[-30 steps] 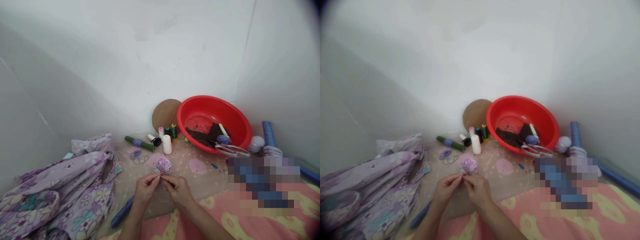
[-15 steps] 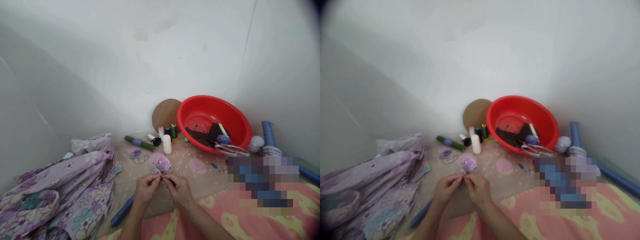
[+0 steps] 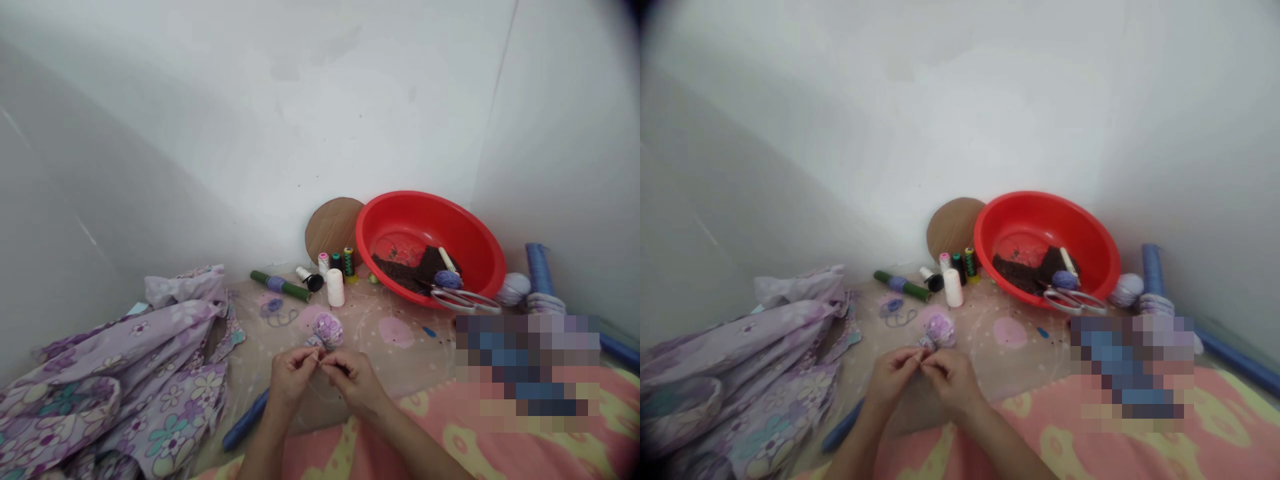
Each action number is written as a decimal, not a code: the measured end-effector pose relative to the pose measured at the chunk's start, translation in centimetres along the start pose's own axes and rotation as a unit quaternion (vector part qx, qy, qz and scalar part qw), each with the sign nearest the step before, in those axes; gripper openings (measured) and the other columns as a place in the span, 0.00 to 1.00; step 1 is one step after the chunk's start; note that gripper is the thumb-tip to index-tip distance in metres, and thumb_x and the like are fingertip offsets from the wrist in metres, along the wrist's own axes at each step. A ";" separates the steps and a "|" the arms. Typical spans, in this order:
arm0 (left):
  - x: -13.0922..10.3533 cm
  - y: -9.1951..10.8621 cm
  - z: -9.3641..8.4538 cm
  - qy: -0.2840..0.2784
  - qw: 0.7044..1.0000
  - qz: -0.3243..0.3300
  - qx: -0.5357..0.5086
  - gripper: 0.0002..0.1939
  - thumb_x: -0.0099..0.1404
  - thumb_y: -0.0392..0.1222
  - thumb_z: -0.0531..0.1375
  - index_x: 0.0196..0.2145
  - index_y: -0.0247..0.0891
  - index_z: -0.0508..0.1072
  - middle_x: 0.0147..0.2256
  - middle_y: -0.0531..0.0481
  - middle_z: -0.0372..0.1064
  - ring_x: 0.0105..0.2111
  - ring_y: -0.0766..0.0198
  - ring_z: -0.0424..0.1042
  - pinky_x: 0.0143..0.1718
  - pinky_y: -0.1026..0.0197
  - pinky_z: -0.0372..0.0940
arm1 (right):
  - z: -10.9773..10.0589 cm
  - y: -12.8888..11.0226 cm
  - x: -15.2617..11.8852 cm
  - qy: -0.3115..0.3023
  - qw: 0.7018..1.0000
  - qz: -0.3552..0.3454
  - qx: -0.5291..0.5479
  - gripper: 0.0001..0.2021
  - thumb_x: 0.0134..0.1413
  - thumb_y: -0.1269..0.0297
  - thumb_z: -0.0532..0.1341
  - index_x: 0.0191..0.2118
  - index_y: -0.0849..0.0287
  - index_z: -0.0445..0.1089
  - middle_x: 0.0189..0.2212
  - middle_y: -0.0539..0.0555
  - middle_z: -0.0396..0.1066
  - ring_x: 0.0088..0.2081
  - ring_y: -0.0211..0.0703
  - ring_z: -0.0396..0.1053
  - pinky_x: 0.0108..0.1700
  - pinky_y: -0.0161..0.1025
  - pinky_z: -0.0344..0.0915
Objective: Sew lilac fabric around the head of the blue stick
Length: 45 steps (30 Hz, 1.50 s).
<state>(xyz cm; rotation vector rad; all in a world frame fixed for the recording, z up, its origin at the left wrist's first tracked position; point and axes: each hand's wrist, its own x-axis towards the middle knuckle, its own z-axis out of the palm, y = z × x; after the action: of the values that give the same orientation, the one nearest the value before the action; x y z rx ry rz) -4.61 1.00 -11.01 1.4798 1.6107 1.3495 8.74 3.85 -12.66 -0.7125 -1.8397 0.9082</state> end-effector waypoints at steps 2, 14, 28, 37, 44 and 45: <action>0.0 -0.2 0.0 0.001 1.000 0.010 -0.010 0.10 0.51 0.43 0.58 0.27 0.37 0.77 0.28 0.48 0.74 0.30 0.60 0.72 0.34 0.63 0.65 | 0.0 -0.2 0.0 -0.025 0.999 -0.020 0.007 0.10 0.48 0.67 0.54 0.20 0.59 0.67 0.16 0.48 0.64 0.23 0.34 0.62 0.27 0.30 0.58; -0.1 0.1 -0.3 -0.059 0.993 0.098 -0.016 0.08 0.52 0.41 0.58 0.24 0.37 0.75 0.41 0.42 0.66 0.40 0.59 0.66 0.38 0.61 0.62 | -0.2 0.2 0.4 0.070 0.993 0.067 0.068 0.10 0.47 0.64 0.54 0.23 0.61 0.68 0.17 0.48 0.64 0.21 0.35 0.62 0.23 0.29 0.57; -0.7 -0.1 0.0 -0.127 0.946 -0.143 -0.261 0.11 0.49 0.45 0.59 0.25 0.33 0.70 0.13 0.58 0.54 0.10 0.77 0.48 0.12 0.71 0.42 | -0.1 0.7 0.1 0.075 0.995 0.059 -0.002 0.09 0.48 0.66 0.54 0.25 0.61 0.69 0.19 0.50 0.67 0.23 0.35 0.62 0.25 0.29 0.57; -0.5 -0.1 -0.2 -0.097 0.970 -0.142 -0.173 0.20 0.47 0.54 0.60 0.25 0.31 0.72 0.12 0.61 0.44 0.13 0.77 0.41 0.15 0.69 0.36 | 0.0 0.4 0.0 0.053 0.997 0.051 -0.004 0.08 0.48 0.68 0.53 0.26 0.61 0.69 0.20 0.51 0.68 0.24 0.36 0.64 0.27 0.30 0.57; -0.6 -0.2 -0.3 -0.090 0.975 -0.133 -0.152 0.20 0.48 0.54 0.60 0.26 0.29 0.72 0.12 0.60 0.46 0.14 0.76 0.43 0.16 0.68 0.37 | 0.1 0.5 -0.4 0.072 0.993 0.031 -0.086 0.08 0.48 0.70 0.53 0.26 0.60 0.69 0.23 0.52 0.68 0.27 0.39 0.65 0.30 0.33 0.56; -0.5 -0.2 -0.4 -0.093 0.976 -0.133 -0.149 0.20 0.48 0.53 0.60 0.26 0.29 0.72 0.12 0.60 0.46 0.14 0.76 0.43 0.16 0.68 0.37 | 0.0 0.5 -0.4 0.077 0.992 0.026 -0.092 0.08 0.48 0.70 0.52 0.27 0.60 0.69 0.24 0.53 0.68 0.28 0.39 0.65 0.31 0.33 0.56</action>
<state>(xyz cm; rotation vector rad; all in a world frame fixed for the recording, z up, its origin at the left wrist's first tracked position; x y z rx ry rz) -4.90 0.41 -11.23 1.1315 1.3634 1.2017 8.93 3.82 -13.26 -0.9218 -1.7883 0.7022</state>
